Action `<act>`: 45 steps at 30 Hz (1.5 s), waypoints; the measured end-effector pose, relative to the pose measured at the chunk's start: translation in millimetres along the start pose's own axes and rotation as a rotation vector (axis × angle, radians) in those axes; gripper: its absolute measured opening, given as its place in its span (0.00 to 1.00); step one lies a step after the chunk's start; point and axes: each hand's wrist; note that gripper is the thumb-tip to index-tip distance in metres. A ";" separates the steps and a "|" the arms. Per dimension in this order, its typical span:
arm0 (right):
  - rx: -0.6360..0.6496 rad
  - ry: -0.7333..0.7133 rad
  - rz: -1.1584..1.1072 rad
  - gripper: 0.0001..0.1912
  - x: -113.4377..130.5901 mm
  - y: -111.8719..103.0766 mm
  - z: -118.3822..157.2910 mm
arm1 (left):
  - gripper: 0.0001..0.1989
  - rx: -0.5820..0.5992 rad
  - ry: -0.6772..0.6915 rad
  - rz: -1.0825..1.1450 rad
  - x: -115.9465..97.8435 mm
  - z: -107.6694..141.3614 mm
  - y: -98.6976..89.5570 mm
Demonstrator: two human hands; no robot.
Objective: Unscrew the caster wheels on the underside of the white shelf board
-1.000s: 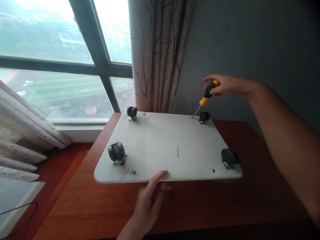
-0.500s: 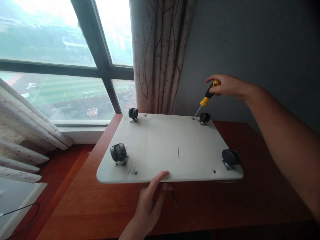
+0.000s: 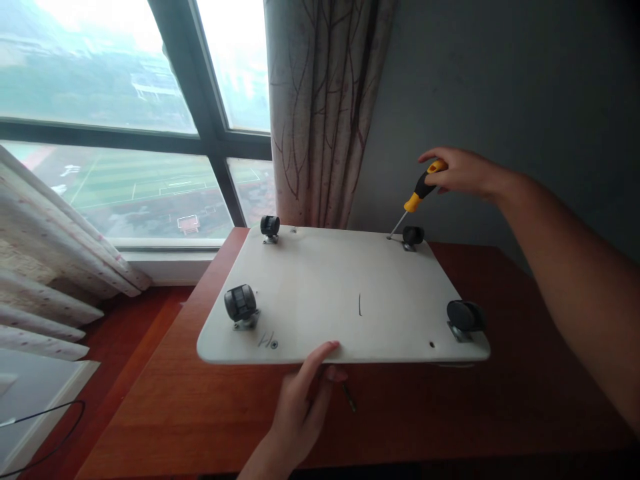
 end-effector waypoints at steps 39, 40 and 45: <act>-0.086 0.059 0.417 0.23 12.5 -3.6 4.5 | 0.20 0.000 -0.021 0.042 -6.2 -1.5 0.3; -0.060 0.032 0.342 0.19 11.1 -4.0 3.5 | 0.21 0.001 -0.021 0.040 -5.8 -1.3 0.4; 0.073 -0.042 -0.202 0.21 0.8 -4.0 -2.3 | 0.22 0.002 -0.015 0.040 -2.5 -0.4 0.4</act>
Point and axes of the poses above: each hand's wrist, its own z-axis away from the middle knuckle, its own y-axis out of the palm, x = y × z, and after that the axes turned 3 degrees about -y, right-handed
